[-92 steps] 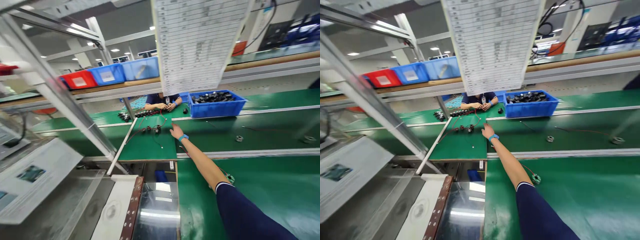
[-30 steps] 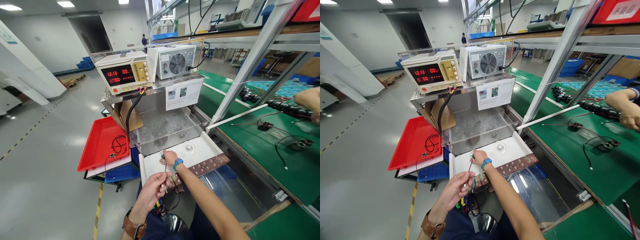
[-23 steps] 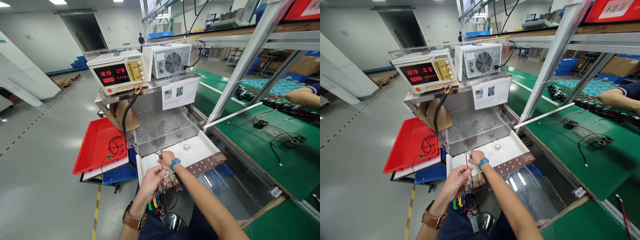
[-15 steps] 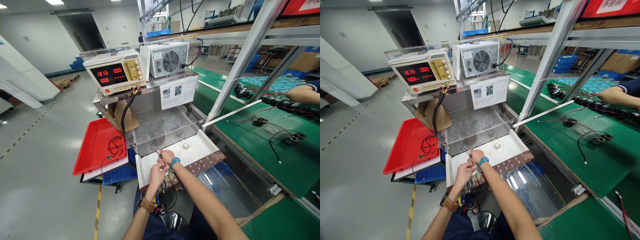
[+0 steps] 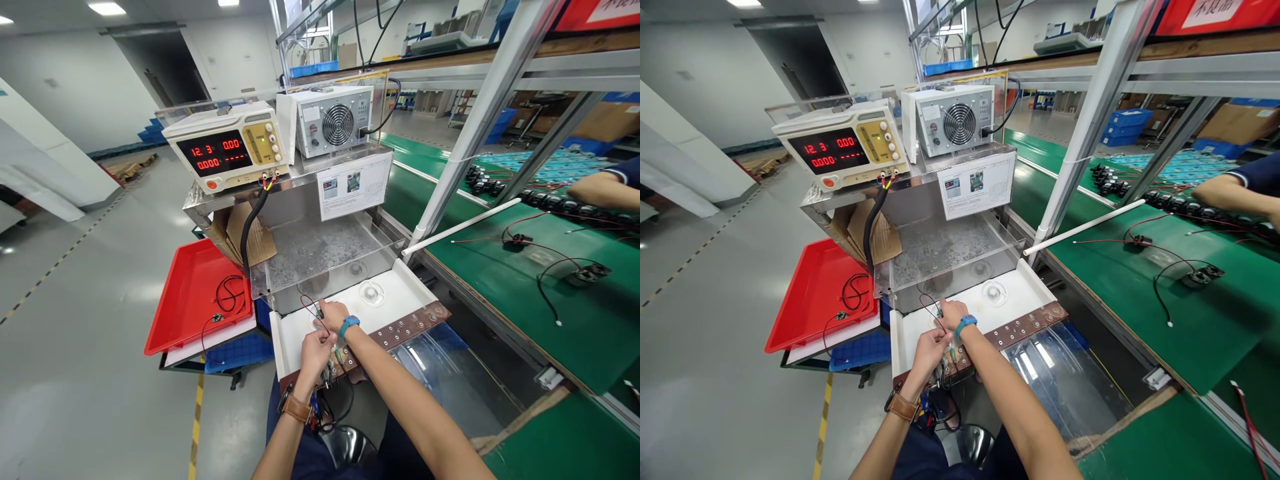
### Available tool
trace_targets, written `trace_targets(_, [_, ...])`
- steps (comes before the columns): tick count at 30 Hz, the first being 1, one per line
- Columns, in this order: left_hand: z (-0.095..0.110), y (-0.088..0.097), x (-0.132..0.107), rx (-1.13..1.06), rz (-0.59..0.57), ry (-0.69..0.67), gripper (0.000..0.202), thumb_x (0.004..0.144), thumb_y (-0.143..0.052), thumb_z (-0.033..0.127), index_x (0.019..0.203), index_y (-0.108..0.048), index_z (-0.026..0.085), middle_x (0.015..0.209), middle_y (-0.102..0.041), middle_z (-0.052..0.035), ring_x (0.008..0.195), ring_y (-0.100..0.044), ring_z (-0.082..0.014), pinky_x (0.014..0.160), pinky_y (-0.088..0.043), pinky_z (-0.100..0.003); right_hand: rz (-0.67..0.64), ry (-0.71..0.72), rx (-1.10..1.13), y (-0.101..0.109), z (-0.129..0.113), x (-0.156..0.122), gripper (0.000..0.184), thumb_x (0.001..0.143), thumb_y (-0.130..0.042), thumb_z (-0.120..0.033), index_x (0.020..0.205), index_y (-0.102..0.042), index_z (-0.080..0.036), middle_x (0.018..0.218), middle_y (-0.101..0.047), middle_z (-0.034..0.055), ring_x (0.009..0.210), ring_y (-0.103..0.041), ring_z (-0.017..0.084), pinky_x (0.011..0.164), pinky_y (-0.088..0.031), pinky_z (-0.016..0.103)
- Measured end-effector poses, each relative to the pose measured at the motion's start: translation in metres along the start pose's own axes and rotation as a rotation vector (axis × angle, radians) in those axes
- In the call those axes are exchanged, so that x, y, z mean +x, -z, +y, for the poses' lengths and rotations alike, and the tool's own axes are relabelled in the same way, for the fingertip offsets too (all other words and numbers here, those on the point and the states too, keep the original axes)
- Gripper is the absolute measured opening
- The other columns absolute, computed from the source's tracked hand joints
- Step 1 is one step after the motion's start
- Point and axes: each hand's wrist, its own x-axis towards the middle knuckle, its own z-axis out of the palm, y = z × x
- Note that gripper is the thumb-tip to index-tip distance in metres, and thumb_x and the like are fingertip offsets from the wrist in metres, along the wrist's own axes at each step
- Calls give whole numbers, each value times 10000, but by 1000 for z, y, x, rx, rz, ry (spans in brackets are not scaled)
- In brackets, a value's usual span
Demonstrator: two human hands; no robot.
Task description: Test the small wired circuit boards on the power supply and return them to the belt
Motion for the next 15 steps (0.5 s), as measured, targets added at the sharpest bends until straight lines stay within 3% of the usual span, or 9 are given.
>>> trace_targets(15, [-5,-1,0,11,16,32,320,696,-668,489,596,-615,190,597,-654,-29,600,-606,-178,558,-399,-251,-13,-20,3,6,-3,-3,478,821,-623,-517,1147,-573,-172,1020,-716,138,969,-679,283,742,-458,312])
